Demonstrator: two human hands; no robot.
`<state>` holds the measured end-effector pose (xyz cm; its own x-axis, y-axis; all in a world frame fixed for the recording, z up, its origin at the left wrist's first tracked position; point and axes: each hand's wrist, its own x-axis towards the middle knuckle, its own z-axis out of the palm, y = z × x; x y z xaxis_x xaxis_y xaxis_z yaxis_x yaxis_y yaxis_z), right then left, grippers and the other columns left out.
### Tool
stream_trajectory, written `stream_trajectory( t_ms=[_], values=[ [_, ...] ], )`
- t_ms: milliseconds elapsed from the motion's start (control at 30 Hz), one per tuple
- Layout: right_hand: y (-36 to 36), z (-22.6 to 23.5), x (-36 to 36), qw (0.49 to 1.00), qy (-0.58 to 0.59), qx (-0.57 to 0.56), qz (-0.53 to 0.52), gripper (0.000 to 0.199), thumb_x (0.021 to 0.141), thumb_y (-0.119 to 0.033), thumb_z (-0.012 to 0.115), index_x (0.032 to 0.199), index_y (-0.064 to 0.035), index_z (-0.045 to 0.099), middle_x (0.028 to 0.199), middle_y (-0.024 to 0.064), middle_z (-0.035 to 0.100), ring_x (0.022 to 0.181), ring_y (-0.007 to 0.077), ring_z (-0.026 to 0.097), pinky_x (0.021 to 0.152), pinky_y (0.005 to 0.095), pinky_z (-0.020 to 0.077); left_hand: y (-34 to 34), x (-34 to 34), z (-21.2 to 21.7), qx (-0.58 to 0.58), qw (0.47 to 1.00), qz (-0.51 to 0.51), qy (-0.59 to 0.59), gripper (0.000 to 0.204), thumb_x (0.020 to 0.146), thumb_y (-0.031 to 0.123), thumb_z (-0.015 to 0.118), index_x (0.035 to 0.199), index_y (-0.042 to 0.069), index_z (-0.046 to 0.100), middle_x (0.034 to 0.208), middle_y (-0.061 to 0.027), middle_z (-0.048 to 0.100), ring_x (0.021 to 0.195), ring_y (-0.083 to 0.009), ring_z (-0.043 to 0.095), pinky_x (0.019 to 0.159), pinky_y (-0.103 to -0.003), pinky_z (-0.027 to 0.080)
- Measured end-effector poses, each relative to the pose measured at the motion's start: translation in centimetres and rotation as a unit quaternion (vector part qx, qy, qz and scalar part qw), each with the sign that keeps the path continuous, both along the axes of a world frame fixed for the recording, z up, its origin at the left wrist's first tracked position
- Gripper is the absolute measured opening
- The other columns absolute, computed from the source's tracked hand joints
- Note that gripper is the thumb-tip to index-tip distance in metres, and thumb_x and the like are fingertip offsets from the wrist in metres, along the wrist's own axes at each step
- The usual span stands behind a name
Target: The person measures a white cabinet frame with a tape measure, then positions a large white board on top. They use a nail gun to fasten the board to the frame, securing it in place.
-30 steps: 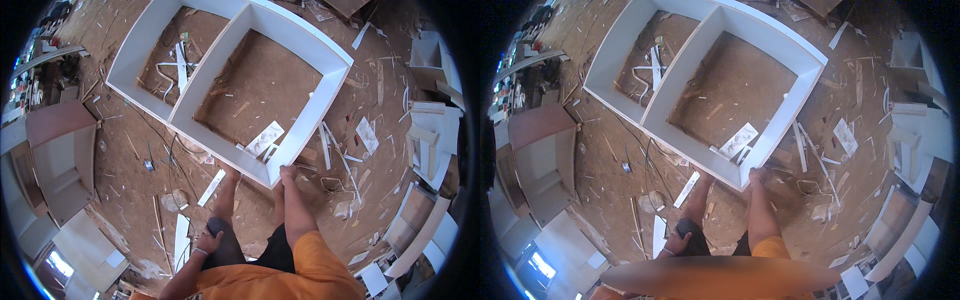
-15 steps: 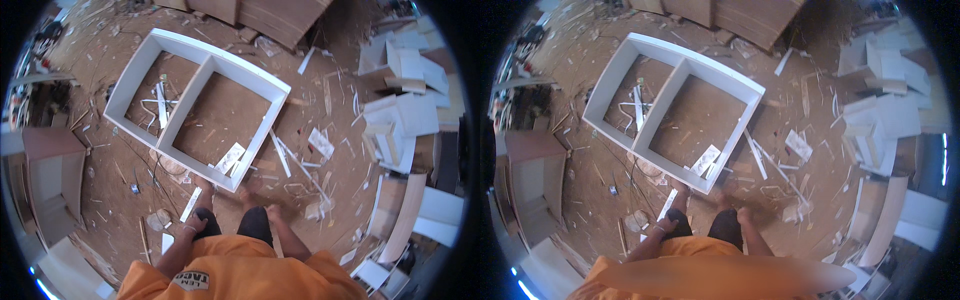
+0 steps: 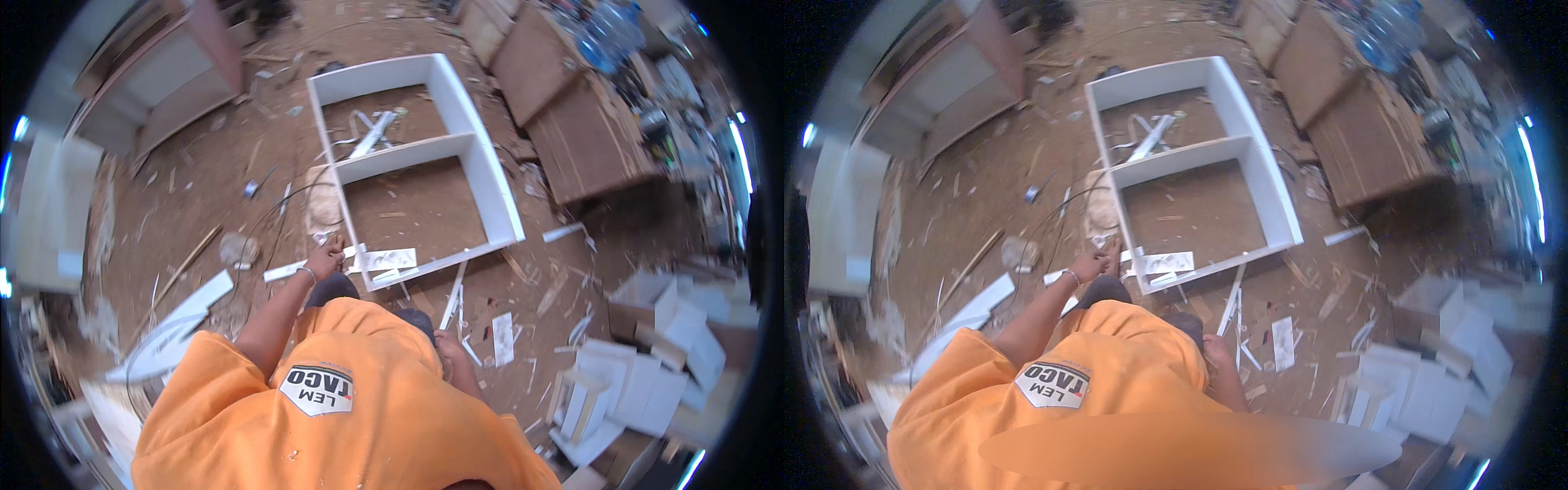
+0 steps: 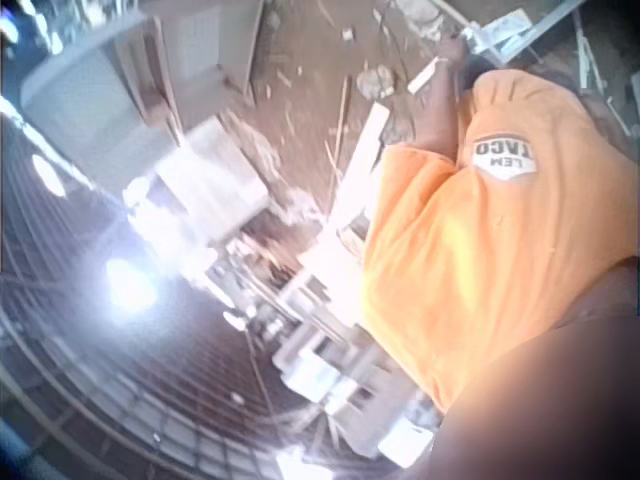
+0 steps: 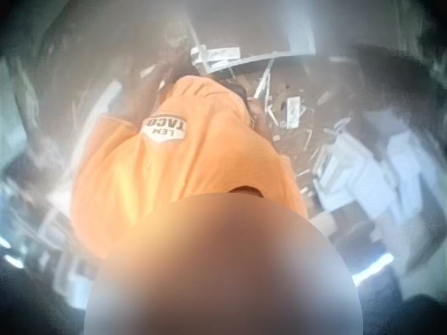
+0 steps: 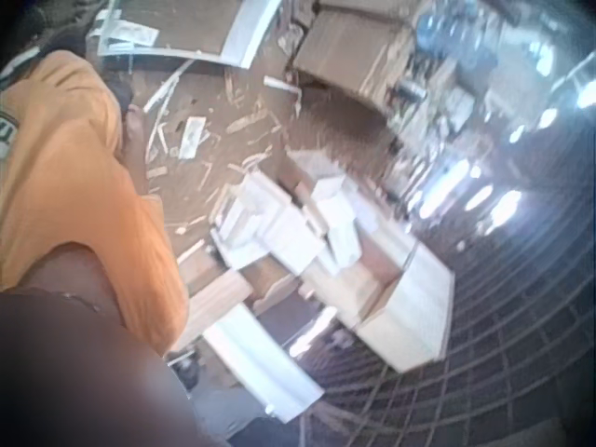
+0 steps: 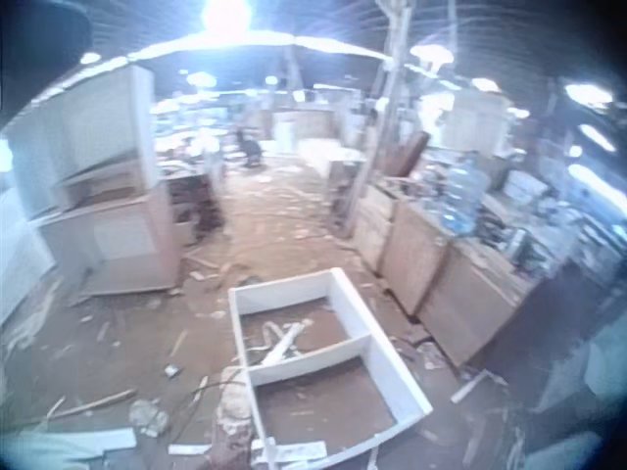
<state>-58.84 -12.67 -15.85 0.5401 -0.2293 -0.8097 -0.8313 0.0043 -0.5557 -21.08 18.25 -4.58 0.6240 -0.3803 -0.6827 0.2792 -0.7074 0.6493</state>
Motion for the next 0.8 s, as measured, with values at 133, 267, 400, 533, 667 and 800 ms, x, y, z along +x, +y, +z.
stream_trajectory(
  t_ms=[133, 267, 400, 533, 667, 800],
  values=[
    [-3.5, 3.9, 2.9, 0.994, 0.051, 0.095, -0.029, 0.03, 0.096, 0.0, 0.04, 0.118, 0.0015, 0.061, 0.088, 0.0205, 0.069, 0.073, 0.0261, 0.07, 0.066, 0.0371, 0.0607, 11.1, -13.0, -1.3, 0.067, 0.992, 0.108, 0.0, 0.06, 0.096, 0.046, 0.059, 0.129, -0.003, 0.061, 0.114, -0.021, 0.071, 0.105, -0.0284, 0.07, 0.091, -0.038, 0.054],
    [-6.5, 5.3, 2.2, 0.995, 0.083, 0.042, -0.022, 0.023, 0.102, -0.008, 0.038, 0.116, 0.0029, 0.053, 0.089, 0.0241, 0.069, 0.07, 0.0313, 0.072, 0.062, 0.0443, 0.0645, 20.1, -30.9, 1.0, 0.231, 0.966, 0.114, -0.02, 0.055, 0.088, 0.046, 0.065, 0.118, -0.001, 0.069, 0.121, -0.0283, 0.066, 0.117, -0.0391, 0.063, 0.1, -0.043, 0.049],
    [-6.9, 8.4, 3.4, 0.993, 0.069, 0.025, 0.094, 0.019, 0.101, -0.009, 0.043, 0.108, 0.0011, 0.058, 0.083, 0.0192, 0.07, 0.067, 0.0273, 0.071, 0.059, 0.0395, 0.0617, 23.5, -48.3, 8.7, 0.022, 0.971, -0.022, 0.239, 0.041, 0.077, 0.03, 0.077, 0.112, 0.01, 0.073, 0.106, -0.0161, 0.075, 0.099, -0.0271, 0.069, 0.091, -0.042, 0.052],
    [-3.7, 14.9, -1.3, 0.779, 0.075, -0.043, 0.621, 0.035, 0.088, -0.031, 0.059, 0.09, 0.0007, 0.073, 0.086, 0.016, 0.075, 0.078, 0.0283, 0.071, 0.075, 0.0393, 0.0563, 22.7, -63.7, 12.1, 0.057, 0.931, 0.172, 0.317, 0.04, 0.078, 0.03, 0.076, 0.113, 0.01, 0.073, 0.107, -0.0161, 0.074, 0.099, -0.0276, 0.069, 0.091, -0.042, 0.052],
    [-5.0, 15.9, -14.6, 0.594, 0.207, 0.101, 0.771, 0.039, 0.084, -0.035, 0.064, 0.091, 0.0019, 0.073, 0.088, 0.0165, 0.075, 0.084, 0.0302, 0.071, 0.077, 0.0391, 0.0557, 19.6, -72.4, 9.4, 0.129, 0.885, 0.324, 0.308, 0.04, 0.078, 0.03, 0.075, 0.113, 0.01, 0.073, 0.108, -0.016, 0.074, 0.099, -0.0281, 0.069, 0.091, -0.042, 0.052],
    [0.5, 16.0, -17.3, 0.563, 0.172, 0.064, 0.806, 0.036, 0.083, -0.033, 0.065, 0.09, 0.0012, 0.074, 0.088, 0.0162, 0.075, 0.083, 0.0298, 0.072, 0.077, 0.0391, 0.0557, 17.5, -79.8, 7.5, 0.128, 0.847, 0.434, 0.28, 0.039, 0.079, 0.031, 0.075, 0.113, 0.011, 0.073, 0.109, -0.0159, 0.074, 0.099, -0.0287, 0.069, 0.091, -0.042, 0.052]
  ],
)
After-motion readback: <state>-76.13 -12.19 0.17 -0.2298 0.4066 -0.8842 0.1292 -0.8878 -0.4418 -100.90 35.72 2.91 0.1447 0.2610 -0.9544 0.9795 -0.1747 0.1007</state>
